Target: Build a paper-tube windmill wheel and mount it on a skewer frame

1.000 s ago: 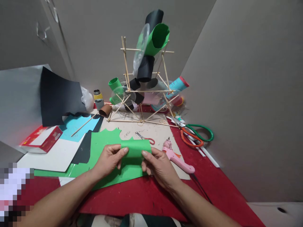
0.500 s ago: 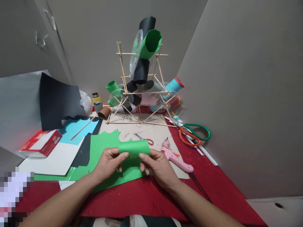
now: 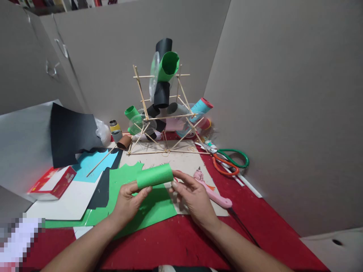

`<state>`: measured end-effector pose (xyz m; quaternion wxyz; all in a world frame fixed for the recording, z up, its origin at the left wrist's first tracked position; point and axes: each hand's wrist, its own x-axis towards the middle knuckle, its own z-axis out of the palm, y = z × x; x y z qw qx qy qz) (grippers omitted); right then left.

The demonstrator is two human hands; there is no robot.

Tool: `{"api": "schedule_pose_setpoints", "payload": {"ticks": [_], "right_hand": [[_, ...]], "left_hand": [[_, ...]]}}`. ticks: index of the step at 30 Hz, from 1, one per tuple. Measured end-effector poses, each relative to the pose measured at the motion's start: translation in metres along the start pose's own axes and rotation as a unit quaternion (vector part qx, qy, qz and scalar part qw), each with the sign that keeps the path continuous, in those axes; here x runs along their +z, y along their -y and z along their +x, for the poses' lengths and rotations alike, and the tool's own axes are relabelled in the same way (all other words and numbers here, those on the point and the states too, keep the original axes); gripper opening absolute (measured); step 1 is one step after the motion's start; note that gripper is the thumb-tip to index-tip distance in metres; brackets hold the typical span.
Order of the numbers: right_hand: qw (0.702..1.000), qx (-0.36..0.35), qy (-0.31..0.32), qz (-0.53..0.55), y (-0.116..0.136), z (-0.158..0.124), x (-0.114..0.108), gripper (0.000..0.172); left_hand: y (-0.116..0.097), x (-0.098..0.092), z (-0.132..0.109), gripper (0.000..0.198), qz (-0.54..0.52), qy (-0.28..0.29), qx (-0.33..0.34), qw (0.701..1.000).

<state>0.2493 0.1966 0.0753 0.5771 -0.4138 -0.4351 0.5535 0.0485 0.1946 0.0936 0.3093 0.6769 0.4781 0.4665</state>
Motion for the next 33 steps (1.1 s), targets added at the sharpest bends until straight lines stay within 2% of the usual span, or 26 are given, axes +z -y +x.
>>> {"api": "schedule_pose_setpoints", "payload": {"ticks": [5,9,14,18,20,22,26,29,33], "right_hand": [[0.996,-0.055,-0.065,0.008,0.000,0.005,-0.006,0.038],[0.994,-0.055,-0.081,0.038,-0.003,0.009,-0.008,0.035],[0.996,-0.024,-0.047,0.066,-0.002,0.011,-0.006,0.043],[0.996,0.042,0.032,0.073,-0.002,0.009,-0.003,0.041],[0.990,0.087,0.073,0.081,-0.005,0.008,-0.003,0.038],[0.983,0.124,0.096,0.099,-0.007,0.009,-0.003,0.037],[0.970,0.159,0.085,0.163,-0.008,0.016,-0.008,0.042],[0.960,0.180,0.077,0.200,-0.006,0.022,-0.013,0.046],[0.950,0.212,0.096,0.210,-0.009,0.025,-0.016,0.040]], "left_hand": [[0.006,-0.002,0.003,0.013,0.030,-0.027,0.106,0.994],[0.011,-0.003,0.002,0.012,0.092,-0.046,0.165,0.981],[0.013,-0.005,0.001,0.013,0.179,-0.041,0.240,0.953],[0.013,-0.004,0.000,0.015,0.234,-0.013,0.296,0.926],[0.014,-0.004,-0.002,0.019,0.250,-0.002,0.308,0.918],[0.014,-0.005,-0.004,0.033,0.240,-0.010,0.320,0.916],[0.010,-0.005,-0.006,0.062,0.161,-0.066,0.337,0.926],[0.008,-0.004,-0.006,0.062,0.124,-0.078,0.314,0.938],[0.008,0.000,-0.005,0.053,0.102,-0.048,0.287,0.951]]}}
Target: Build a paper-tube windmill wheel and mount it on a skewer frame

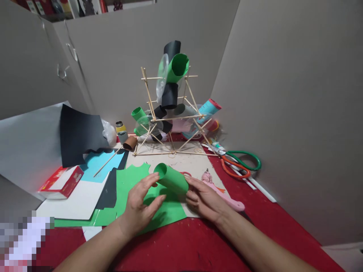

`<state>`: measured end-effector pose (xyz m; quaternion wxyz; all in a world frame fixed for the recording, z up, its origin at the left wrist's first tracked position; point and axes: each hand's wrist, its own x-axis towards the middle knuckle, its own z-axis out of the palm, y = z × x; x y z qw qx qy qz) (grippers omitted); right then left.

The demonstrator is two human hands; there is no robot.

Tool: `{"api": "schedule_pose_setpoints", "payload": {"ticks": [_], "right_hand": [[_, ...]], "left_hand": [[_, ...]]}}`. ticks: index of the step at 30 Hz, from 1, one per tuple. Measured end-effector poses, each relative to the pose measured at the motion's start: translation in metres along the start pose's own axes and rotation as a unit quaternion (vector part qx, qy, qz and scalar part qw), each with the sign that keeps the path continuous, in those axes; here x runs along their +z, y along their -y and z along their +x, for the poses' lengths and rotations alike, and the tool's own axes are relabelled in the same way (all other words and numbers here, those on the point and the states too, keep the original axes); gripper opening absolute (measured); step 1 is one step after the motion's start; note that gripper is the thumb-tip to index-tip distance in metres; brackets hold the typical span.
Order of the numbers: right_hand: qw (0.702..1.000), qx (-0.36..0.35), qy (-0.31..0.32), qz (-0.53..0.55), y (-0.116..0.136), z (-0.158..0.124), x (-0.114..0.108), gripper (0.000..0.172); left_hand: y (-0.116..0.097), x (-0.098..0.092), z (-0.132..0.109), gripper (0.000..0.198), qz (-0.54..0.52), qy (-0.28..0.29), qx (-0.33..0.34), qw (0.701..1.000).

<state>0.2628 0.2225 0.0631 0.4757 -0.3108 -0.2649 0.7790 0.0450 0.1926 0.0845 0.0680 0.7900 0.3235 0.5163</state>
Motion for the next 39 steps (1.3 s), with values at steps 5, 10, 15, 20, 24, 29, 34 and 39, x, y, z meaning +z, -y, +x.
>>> {"api": "schedule_pose_setpoints", "payload": {"ticks": [5,10,15,20,24,29,34,39], "right_hand": [[0.999,0.026,0.027,-0.029,-0.006,0.000,-0.002,0.031],[0.999,-0.007,0.017,-0.046,-0.001,-0.004,0.000,0.039],[0.984,-0.075,0.001,-0.160,-0.002,-0.007,0.000,0.047],[0.966,-0.091,-0.011,-0.243,-0.006,-0.005,0.003,0.036],[0.962,-0.097,-0.025,-0.256,-0.003,-0.004,0.005,0.036],[0.961,-0.089,-0.023,-0.263,-0.002,-0.005,0.003,0.040],[0.968,-0.071,0.010,-0.239,-0.003,-0.004,0.003,0.039],[0.970,-0.051,0.000,-0.239,-0.008,-0.005,0.005,0.032]], "left_hand": [[-0.004,0.004,0.002,0.015,-0.067,0.030,-0.145,0.987],[-0.009,0.004,0.010,0.027,-0.212,0.031,-0.350,0.912],[-0.007,0.008,0.017,0.029,-0.286,-0.052,-0.432,0.854],[-0.003,0.015,0.016,0.032,-0.326,-0.035,-0.464,0.823],[0.001,0.019,0.012,0.037,-0.354,0.004,-0.490,0.796],[0.005,0.022,0.010,0.042,-0.333,0.032,-0.509,0.793],[0.004,0.023,0.011,0.044,-0.326,0.002,-0.518,0.791],[0.003,0.025,0.008,0.044,-0.386,0.035,-0.512,0.767]]}}
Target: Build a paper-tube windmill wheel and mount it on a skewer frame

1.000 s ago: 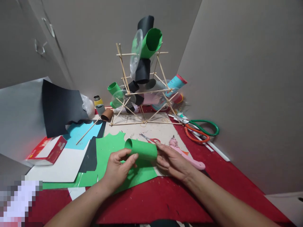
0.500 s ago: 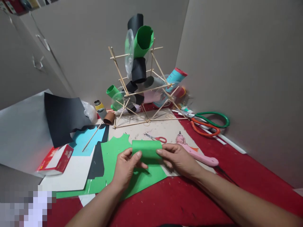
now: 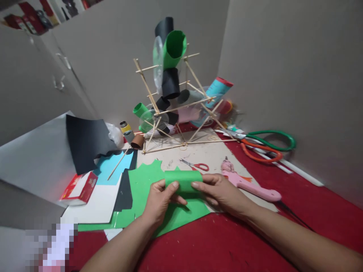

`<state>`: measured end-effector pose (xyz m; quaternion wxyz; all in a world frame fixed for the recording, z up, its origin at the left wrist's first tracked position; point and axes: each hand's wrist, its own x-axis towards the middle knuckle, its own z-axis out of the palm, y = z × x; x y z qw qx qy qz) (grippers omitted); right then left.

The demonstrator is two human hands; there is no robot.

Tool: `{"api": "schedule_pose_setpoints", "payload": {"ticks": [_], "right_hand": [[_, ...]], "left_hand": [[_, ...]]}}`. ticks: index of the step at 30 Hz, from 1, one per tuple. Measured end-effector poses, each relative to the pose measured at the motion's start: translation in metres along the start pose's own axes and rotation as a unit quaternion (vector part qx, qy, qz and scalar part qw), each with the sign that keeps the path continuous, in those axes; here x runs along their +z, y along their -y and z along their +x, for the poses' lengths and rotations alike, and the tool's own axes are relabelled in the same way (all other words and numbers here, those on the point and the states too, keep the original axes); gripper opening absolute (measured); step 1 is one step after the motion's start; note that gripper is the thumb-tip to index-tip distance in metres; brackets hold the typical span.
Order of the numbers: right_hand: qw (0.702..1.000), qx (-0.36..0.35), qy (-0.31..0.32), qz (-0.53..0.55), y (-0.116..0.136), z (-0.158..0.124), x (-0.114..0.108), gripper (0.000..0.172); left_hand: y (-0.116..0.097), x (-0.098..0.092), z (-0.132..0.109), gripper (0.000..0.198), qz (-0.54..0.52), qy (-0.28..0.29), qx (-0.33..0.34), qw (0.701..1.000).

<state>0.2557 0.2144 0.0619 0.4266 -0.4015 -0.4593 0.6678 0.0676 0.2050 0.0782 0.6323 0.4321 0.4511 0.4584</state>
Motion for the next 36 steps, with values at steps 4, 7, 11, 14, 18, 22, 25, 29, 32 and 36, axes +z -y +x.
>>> {"api": "schedule_pose_setpoints", "payload": {"ticks": [4,7,11,14,18,22,25,29,32,36], "right_hand": [[0.999,0.010,0.001,0.031,-0.002,-0.001,0.004,0.031],[0.999,0.030,0.001,0.040,-0.004,0.000,0.006,0.029],[0.999,0.028,-0.016,0.041,-0.005,0.000,0.007,0.026],[0.999,0.011,-0.035,0.028,-0.004,-0.001,0.008,0.030],[0.999,0.006,-0.040,-0.011,-0.004,-0.004,0.007,0.039],[0.998,0.016,-0.038,-0.038,-0.007,-0.009,0.004,0.040],[0.998,0.026,-0.039,-0.029,-0.009,-0.011,0.003,0.041],[0.997,0.035,-0.067,-0.015,-0.009,-0.012,0.002,0.043],[0.995,0.030,-0.088,-0.018,-0.008,-0.012,0.001,0.043],[0.997,0.010,-0.075,-0.022,-0.008,-0.013,0.000,0.043]], "left_hand": [[0.003,-0.003,0.001,0.053,-0.016,0.020,-0.021,0.999],[0.004,-0.007,0.002,0.055,-0.020,0.021,-0.009,1.000],[0.003,-0.012,0.002,0.054,-0.017,0.022,0.001,1.000],[0.004,-0.015,0.002,0.050,-0.018,0.037,0.001,0.999],[0.008,-0.015,0.002,0.044,-0.017,0.041,-0.009,0.999],[0.009,-0.013,0.002,0.041,-0.018,0.037,-0.023,0.999],[0.009,-0.012,0.001,0.041,-0.020,0.049,-0.035,0.998],[0.007,-0.012,0.000,0.043,-0.027,0.050,-0.033,0.998],[0.007,-0.012,0.000,0.042,-0.026,0.032,-0.018,0.999],[0.008,-0.013,-0.001,0.043,-0.008,0.019,0.012,1.000]]}}
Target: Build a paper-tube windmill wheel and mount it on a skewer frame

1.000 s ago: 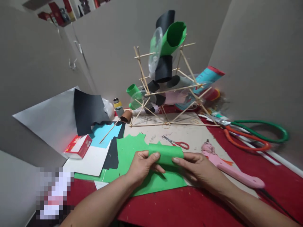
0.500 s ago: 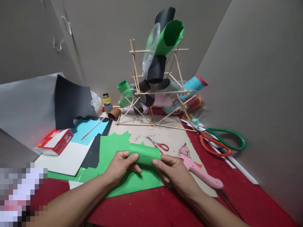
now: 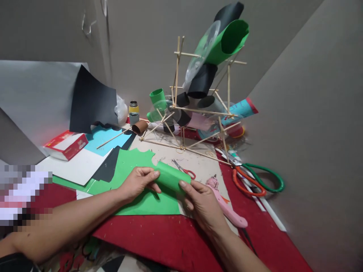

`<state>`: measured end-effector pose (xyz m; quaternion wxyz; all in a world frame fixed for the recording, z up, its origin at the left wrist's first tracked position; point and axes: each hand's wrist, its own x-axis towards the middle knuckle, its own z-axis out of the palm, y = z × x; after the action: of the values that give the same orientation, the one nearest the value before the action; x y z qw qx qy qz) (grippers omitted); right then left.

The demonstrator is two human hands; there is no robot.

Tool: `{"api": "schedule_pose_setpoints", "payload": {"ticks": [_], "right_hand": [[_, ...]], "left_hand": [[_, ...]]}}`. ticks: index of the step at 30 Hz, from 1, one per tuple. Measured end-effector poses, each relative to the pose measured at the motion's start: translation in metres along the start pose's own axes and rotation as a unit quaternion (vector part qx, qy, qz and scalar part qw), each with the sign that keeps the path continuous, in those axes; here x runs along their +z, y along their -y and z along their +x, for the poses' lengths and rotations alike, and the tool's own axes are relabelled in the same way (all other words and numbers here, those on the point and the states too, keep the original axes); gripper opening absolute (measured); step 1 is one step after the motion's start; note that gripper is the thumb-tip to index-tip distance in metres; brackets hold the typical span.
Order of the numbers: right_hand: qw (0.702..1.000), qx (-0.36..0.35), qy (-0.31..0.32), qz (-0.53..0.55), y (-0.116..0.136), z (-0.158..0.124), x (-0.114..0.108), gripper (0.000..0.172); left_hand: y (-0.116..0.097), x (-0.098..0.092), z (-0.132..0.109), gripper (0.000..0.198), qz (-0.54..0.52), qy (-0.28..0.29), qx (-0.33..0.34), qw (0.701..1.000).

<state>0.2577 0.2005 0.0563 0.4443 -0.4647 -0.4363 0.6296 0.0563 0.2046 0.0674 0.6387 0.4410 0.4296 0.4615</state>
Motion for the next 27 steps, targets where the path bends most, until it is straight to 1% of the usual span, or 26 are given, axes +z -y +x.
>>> {"api": "schedule_pose_setpoints", "payload": {"ticks": [6,10,15,17,22,27], "right_hand": [[1.000,-0.015,0.014,0.007,0.000,0.003,0.003,0.042],[0.999,-0.025,0.022,0.011,-0.003,0.005,0.003,0.041],[0.998,-0.028,0.047,0.013,-0.010,0.006,0.001,0.039],[0.998,-0.026,0.053,0.011,-0.012,0.006,0.000,0.039],[0.998,-0.014,0.053,0.009,-0.011,0.004,0.003,0.039],[0.999,-0.001,0.054,0.010,-0.011,0.001,0.006,0.040]], "left_hand": [[-0.001,0.000,-0.001,0.040,0.011,0.012,0.030,0.999],[-0.002,0.002,-0.002,0.040,0.014,0.007,0.051,0.999],[-0.003,0.002,-0.003,0.043,-0.005,0.003,0.083,0.997],[-0.003,0.002,-0.003,0.045,-0.014,0.005,0.084,0.996],[-0.001,0.001,-0.001,0.047,-0.034,0.041,0.053,0.997],[0.002,0.001,0.000,0.049,-0.040,0.055,0.054,0.996]]}}
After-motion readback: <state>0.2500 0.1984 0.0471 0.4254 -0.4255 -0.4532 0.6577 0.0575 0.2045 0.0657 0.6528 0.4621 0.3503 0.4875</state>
